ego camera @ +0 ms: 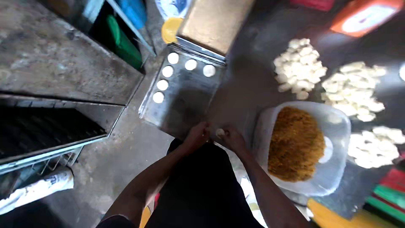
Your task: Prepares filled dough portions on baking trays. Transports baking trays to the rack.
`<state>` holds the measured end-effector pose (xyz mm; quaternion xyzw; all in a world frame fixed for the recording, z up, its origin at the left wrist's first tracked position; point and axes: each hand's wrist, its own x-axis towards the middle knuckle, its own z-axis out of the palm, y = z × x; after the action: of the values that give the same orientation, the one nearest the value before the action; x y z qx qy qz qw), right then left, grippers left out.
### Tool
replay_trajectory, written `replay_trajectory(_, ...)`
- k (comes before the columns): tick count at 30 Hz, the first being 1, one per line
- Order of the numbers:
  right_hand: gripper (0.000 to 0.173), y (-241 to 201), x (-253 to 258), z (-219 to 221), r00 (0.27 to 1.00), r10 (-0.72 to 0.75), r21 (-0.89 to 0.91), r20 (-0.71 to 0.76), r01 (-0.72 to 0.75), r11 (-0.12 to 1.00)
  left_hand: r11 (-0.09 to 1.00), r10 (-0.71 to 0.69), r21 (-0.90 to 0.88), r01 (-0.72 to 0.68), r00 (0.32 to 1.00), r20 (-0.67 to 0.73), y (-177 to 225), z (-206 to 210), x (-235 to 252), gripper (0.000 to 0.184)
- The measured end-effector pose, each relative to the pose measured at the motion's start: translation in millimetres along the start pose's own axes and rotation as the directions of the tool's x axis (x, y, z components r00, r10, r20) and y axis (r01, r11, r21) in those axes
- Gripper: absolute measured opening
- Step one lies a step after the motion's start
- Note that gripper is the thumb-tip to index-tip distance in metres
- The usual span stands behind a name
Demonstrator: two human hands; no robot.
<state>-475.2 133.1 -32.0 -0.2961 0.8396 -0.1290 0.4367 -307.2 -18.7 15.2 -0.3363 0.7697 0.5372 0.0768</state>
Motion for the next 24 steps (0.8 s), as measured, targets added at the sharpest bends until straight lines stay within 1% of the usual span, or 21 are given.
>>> replay_trajectory(1, 0.044, -14.1, -2.5, -6.7, 0.999, -0.007, -0.020, 0.041, 0.008, 1.000, 1.000, -0.018, -0.003, 0.018, 0.996, -0.088, -10.6, -21.8, -17.8, 0.042)
replay_trajectory(2, 0.043, -32.8, -6.0, -11.6, 0.997, -0.053, -0.030, 0.057, 0.054, 0.998, 0.999, -0.052, -0.005, 0.052, 0.981, -0.188, -24.3, -44.0, -34.3, 0.040)
replay_trajectory(3, 0.041, -58.2, -11.0, -14.3, 0.991, -0.125, -0.015, 0.054, 0.126, 0.992, 0.996, -0.091, -0.018, 0.090, 0.953, -0.288, -42.2, -66.1, -49.1, 0.038)
replay_trajectory(4, 0.038, -87.9, -17.4, -13.6, 0.973, -0.228, 0.022, 0.041, 0.227, 0.974, 0.993, -0.121, -0.042, 0.113, 0.912, -0.392, -61.4, -87.9, -63.6, 0.036)
replay_trajectory(5, 0.035, -117.6, -22.1, -7.3, 0.938, -0.345, 0.066, 0.021, 0.343, 0.937, 0.986, -0.168, -0.079, 0.148, 0.861, -0.481, -81.2, -108.4, -77.5, 0.034)
replay_trajectory(6, 0.034, -143.9, -21.5, 5.0, 0.878, -0.479, 0.100, 0.002, 0.477, 0.873, 0.976, -0.218, -0.120, 0.182, 0.801, -0.558, -101.6, -126.8, -89.8, 0.031)
replay_trajectory(8, 0.033, -188.8, -3.3, 42.3, 0.699, -0.715, 0.119, -0.037, 0.713, 0.691, 0.962, -0.272, -0.198, 0.187, 0.690, -0.671, -138.3, -158.4, -110.6, 0.029)
replay_trajectory(9, 0.029, -207.2, 10.6, 65.7, 0.607, -0.792, 0.105, -0.068, 0.794, 0.599, 0.959, -0.281, -0.225, 0.170, 0.649, -0.707, -150.4, -172.2, -119.0, 0.028)
replay_trajectory(10, 0.028, -224.2, 23.7, 87.5, 0.537, -0.838, 0.088, -0.095, 0.843, 0.530, 0.958, -0.286, -0.244, 0.154, 0.619, -0.731, -158.5, -184.5, -124.8, 0.027)
replay_trajectory(12, 0.029, -251.6, 45.0, 122.8, 0.445, -0.887, -0.023, -0.125, 0.892, 0.451, 0.955, -0.292, -0.270, 0.127, 0.587, -0.755, -165.0, -203.2, -130.5, 0.025)
replay_trajectory(13, 0.033, -259.9, 53.7, 136.9, 0.408, -0.906, -0.100, -0.114, 0.902, 0.419, 0.957, -0.281, -0.269, 0.111, 0.586, -0.760, -166.5, -210.1, -130.6, 0.024)
replay_trajectory(14, 0.036, -263.3, 62.9, 150.2, 0.387, -0.919, -0.170, -0.080, 0.903, 0.395, 0.959, -0.267, -0.268, 0.089, 0.596, -0.757, -167.5, -216.0, -128.1, 0.023)
replay_trajectory(16, 0.042, -256.3, 81.2, 174.9, 0.380, -0.925, -0.289, 0.007, 0.886, 0.362, 0.962, -0.230, -0.270, 0.035, 0.632, -0.740, -168.4, -225.0, -115.3, 0.022)
replay_trajectory(18, 0.054, -241.5, 89.1, 193.2, 0.421, -0.905, -0.373, 0.059, 0.851, 0.371, 0.968, -0.205, -0.249, 0.038, 0.690, -0.694, -165.0, -232.0, -94.2, 0.024)
replay_trajectory(20, 0.059, -239.7, 85.8, 195.1, 0.470, -0.879, -0.418, 0.077, 0.816, 0.399, 0.987, -0.155, -0.140, 0.084, 0.753, -0.640, -154.9, -236.9, -64.4, 0.025)
replay_trajectory(22, 0.062, -243.4, 77.8, 187.5, 0.528, -0.835, -0.390, 0.153, 0.809, 0.440, 0.997, -0.014, 0.057, 0.056, 0.828, -0.561, -143.2, -232.2, -31.7, 0.027)
replay_trajectory(24, 0.062, -253.8, 69.8, 165.8, 0.587, -0.760, -0.311, 0.279, 0.804, 0.507, 0.954, 0.180, 0.294, -0.052, 0.886, -0.428, -135.6, -225.9, 9.6, 0.029)
